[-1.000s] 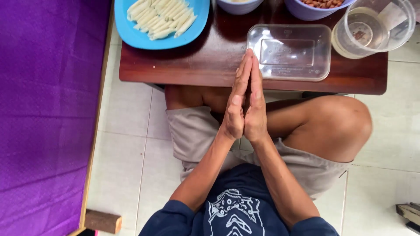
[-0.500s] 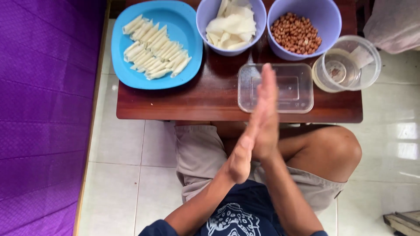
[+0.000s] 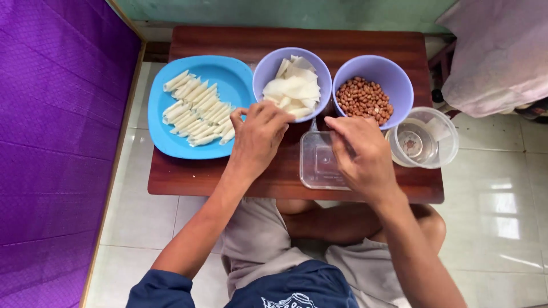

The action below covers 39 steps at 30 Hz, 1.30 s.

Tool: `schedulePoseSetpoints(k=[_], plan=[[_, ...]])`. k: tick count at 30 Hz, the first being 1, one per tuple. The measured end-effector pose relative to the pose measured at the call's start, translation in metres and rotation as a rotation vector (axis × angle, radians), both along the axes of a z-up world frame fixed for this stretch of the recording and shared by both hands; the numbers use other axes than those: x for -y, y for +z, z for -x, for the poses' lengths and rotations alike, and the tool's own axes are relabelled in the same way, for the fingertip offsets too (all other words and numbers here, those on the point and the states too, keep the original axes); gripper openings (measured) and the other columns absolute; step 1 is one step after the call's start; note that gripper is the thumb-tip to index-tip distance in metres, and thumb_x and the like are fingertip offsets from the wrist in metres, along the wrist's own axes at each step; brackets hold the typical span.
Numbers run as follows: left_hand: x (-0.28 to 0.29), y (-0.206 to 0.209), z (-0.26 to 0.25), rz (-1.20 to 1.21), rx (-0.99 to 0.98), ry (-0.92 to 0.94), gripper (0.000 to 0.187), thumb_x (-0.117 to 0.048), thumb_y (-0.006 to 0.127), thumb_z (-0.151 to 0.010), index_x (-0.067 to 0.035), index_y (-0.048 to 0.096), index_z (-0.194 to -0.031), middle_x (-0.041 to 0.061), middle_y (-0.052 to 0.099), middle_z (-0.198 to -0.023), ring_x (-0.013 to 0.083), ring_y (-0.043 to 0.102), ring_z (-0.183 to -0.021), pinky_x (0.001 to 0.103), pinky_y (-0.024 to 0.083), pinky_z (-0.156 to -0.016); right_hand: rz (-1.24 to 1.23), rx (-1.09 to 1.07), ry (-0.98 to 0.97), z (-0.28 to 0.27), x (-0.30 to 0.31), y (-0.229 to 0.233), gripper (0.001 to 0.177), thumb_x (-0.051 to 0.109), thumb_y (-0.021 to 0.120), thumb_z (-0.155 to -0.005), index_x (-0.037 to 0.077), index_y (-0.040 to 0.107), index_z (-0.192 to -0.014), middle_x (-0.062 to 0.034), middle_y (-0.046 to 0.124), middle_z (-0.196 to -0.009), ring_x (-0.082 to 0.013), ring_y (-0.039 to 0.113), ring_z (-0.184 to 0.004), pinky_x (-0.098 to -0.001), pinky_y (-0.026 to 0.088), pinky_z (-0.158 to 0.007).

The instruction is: Wrapping peanuts in small dough wrappers to create snacks

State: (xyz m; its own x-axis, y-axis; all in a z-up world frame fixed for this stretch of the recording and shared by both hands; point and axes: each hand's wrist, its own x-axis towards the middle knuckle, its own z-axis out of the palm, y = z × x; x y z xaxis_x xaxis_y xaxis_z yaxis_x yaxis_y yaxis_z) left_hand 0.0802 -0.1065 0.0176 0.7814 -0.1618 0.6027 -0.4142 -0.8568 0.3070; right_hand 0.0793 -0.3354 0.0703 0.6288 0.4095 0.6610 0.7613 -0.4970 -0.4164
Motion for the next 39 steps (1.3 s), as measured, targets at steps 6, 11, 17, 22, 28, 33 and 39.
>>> schedulePoseSetpoints(k=[6,11,17,22,28,33,39], plan=[[0.002,0.009,0.01,0.02,0.013,-0.052,0.006,-0.023,0.068,-0.098,-0.028,0.072,-0.099,-0.013,0.063,-0.095,0.012,0.057,-0.106,0.044,0.031,-0.097,0.514,-0.242,0.11,-0.073,-0.031,0.026,0.039,0.019,0.073,-0.088,0.009,0.064,-0.125,-0.0193,0.067,-0.118,-0.0451,0.067,-0.1,-0.0553,0.057,-0.077],[-0.016,0.026,0.01,0.113,-0.06,-0.095,0.012,-0.035,0.066,-0.1,-0.027,0.071,-0.107,-0.011,0.064,-0.105,0.0142,0.056,-0.113,0.043,0.031,-0.099,0.787,-0.252,0.085,-0.118,-0.068,-0.02,0.05,0.021,0.08,-0.077,0.008,0.065,-0.124,-0.0187,0.061,-0.118,-0.0455,0.068,-0.094,-0.0573,0.061,-0.07],[-0.056,0.053,-0.019,0.144,-0.089,-0.085,0.018,-0.031,0.063,-0.104,-0.026,0.071,-0.12,-0.006,0.063,-0.108,0.0166,0.058,-0.11,0.035,0.037,-0.09,0.541,-0.472,0.148,-0.125,-0.06,0.025,0.024,0.004,0.066,-0.082,0.004,0.073,-0.105,-0.025,0.071,-0.092,-0.051,0.07,-0.09,-0.0603,0.056,-0.074],[-0.053,0.071,-0.053,0.186,-0.413,-0.201,0.039,-0.02,0.074,-0.093,-0.01,0.065,-0.13,0.01,0.065,-0.11,0.0339,0.062,-0.103,0.046,0.044,-0.084,0.432,-0.672,0.047,-0.124,-0.06,0.048,0.025,0.009,0.064,-0.084,0.011,0.075,-0.107,-0.0205,0.076,-0.091,-0.0458,0.071,-0.093,-0.0544,0.053,-0.079],[-0.043,0.065,-0.09,0.403,-0.627,-0.362,0.052,-0.015,0.074,-0.094,0.002,0.056,-0.139,0.024,0.063,-0.118,0.0404,0.065,-0.11,0.048,0.056,-0.087,0.246,-0.8,0.052,-0.124,-0.05,0.032,0.036,0.005,0.067,-0.08,0.015,0.076,-0.114,-0.0164,0.077,-0.093,-0.0279,0.073,-0.089,-0.045,0.056,-0.081],[-0.044,0.059,-0.095,0.652,-0.674,-0.383,0.019,-0.015,0.071,-0.095,-0.007,0.073,-0.112,0.009,0.07,-0.087,0.0204,0.066,-0.083,0.036,0.059,-0.072,-0.025,-0.882,0.115,-0.123,-0.045,0.02,0.034,0.0,0.069,-0.088,0.007,0.074,-0.12,-0.0118,0.074,-0.091,-0.0109,0.06,-0.088,-0.0309,0.056,-0.076],[-0.056,0.051,-0.089,0.837,-0.531,-0.357,0.018,-0.012,0.071,-0.097,-0.005,0.075,-0.113,0.01,0.067,-0.085,0.0139,0.066,-0.077,0.028,0.064,-0.068,0.114,-0.654,-0.091,-0.118,-0.045,0.024,0.016,0.015,0.067,-0.097,0.022,0.079,-0.107,-0.0039,0.075,-0.087,-0.0171,0.067,-0.084,-0.0355,0.052,-0.081]])
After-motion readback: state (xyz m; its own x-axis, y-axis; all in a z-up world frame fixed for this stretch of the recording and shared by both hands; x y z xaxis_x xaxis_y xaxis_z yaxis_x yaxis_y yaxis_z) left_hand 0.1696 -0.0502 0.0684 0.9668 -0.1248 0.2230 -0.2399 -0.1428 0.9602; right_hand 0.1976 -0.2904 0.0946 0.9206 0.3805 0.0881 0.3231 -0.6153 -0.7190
